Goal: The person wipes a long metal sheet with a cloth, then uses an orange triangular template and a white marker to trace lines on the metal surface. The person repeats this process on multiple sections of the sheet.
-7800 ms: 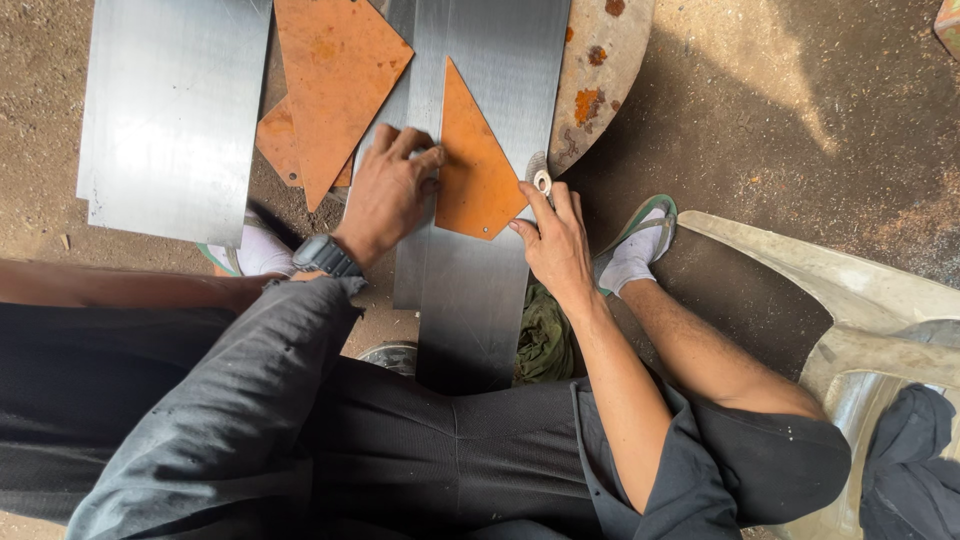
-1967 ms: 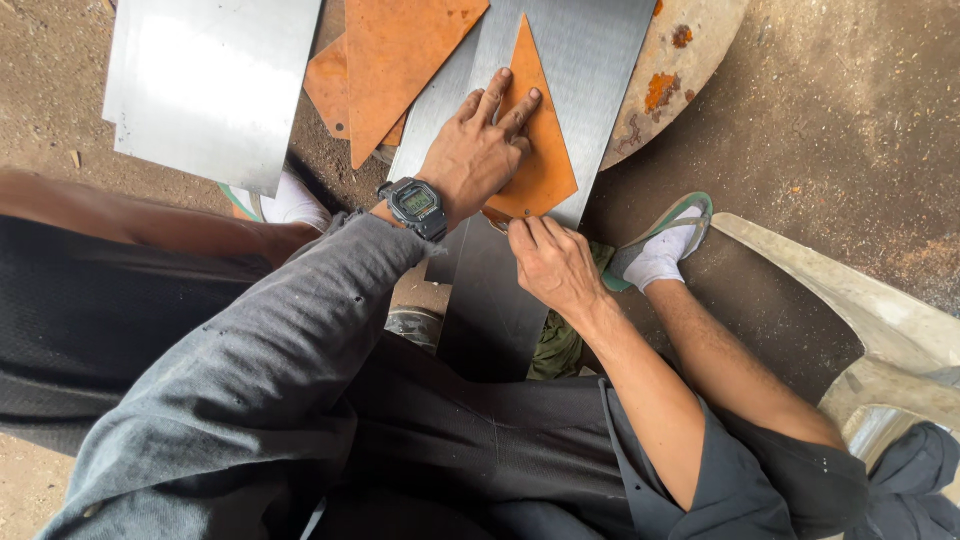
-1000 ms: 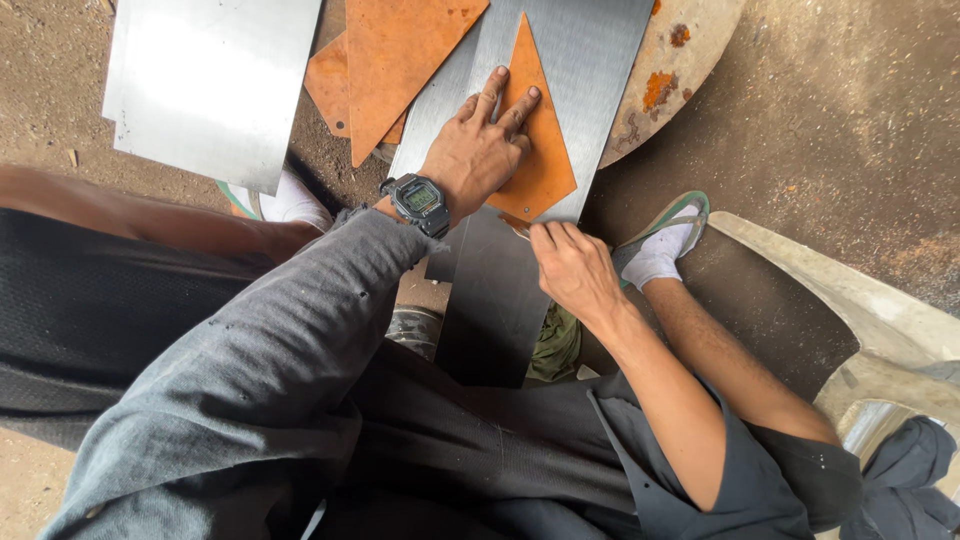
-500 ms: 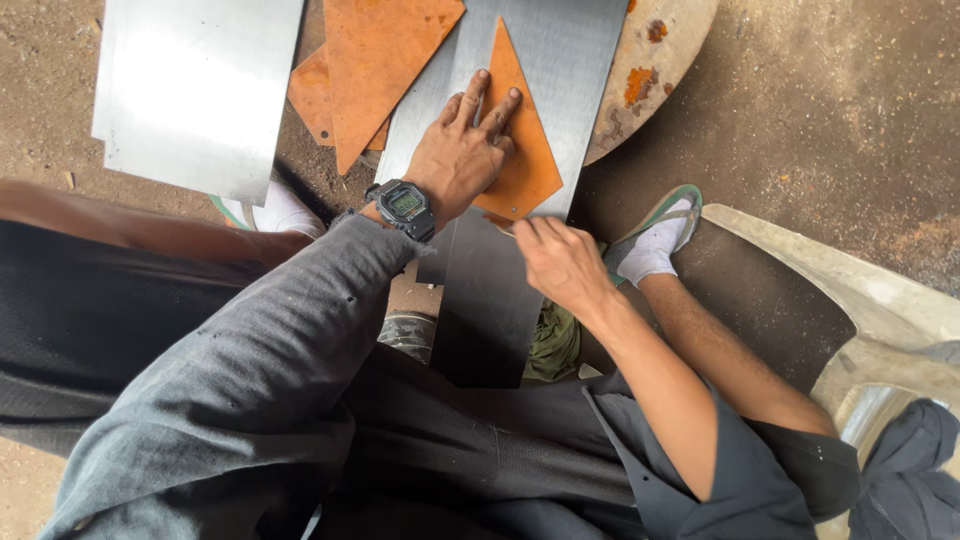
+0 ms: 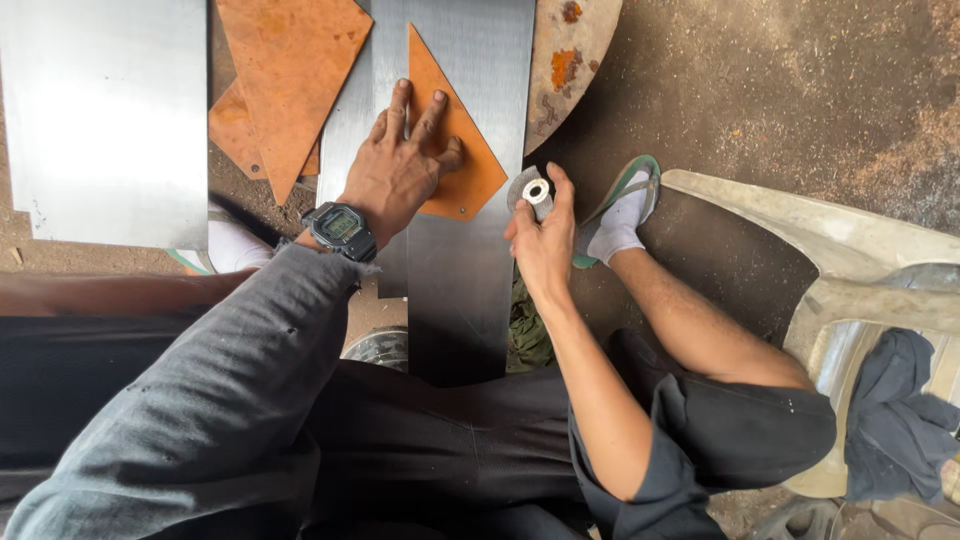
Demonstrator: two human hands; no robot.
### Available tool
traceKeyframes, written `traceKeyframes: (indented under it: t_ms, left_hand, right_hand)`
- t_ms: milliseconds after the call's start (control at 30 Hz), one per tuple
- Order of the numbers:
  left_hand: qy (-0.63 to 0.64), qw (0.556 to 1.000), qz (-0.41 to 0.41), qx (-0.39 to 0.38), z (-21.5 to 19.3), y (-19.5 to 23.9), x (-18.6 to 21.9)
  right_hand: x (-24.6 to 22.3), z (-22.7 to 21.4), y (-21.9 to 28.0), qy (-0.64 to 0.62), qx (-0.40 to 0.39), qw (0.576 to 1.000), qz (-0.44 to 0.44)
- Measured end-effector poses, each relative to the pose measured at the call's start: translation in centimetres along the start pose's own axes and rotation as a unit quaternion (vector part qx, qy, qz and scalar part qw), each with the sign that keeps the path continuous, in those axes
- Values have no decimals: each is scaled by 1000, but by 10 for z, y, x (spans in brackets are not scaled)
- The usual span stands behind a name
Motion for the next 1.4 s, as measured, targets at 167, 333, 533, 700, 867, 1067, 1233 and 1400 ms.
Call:
traceKeyframes:
  t_ms: [167,333,533,700,867,1067,1233,1400]
  left_hand:
    - [-8,1000,-2,17,5,2,-2]
    - [-15,1000,-12,14,10,0,-3]
    - [-19,999,-13,28,13,0,-3]
    - [-26,999,-11,15,9,1,-2]
    - [-2,1000,-8,17,12,4,-3]
    - [11,999,-12,31,11,3,-3]
    - [-16,999,-9,41,5,3,-4]
    - [-1,1000,-9,30,9,0,-5]
  right_hand:
    - [3,12,1,20,8,1000,9]
    - [-5,20,4,-5,37,998,-50]
    - [10,40,32,-9,55,998,-25]
    - [15,46,50,-29,-2,999,-27]
    - [2,11,5,3,58,997,-56]
    - [5,46,30,-34,63,997,-28]
    - [4,25,30,-57,93,992,-58]
    - [4,19,4,-35,84,994,-69]
Point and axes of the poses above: each hand's wrist, its own y-axis away from the middle knuckle, its own z-axis out of the palm, x = y × z, the point moved 10 cm from there along -y, towards the middle knuckle, and after that the axes turned 8 degrees about z, right-handed, at the moved point
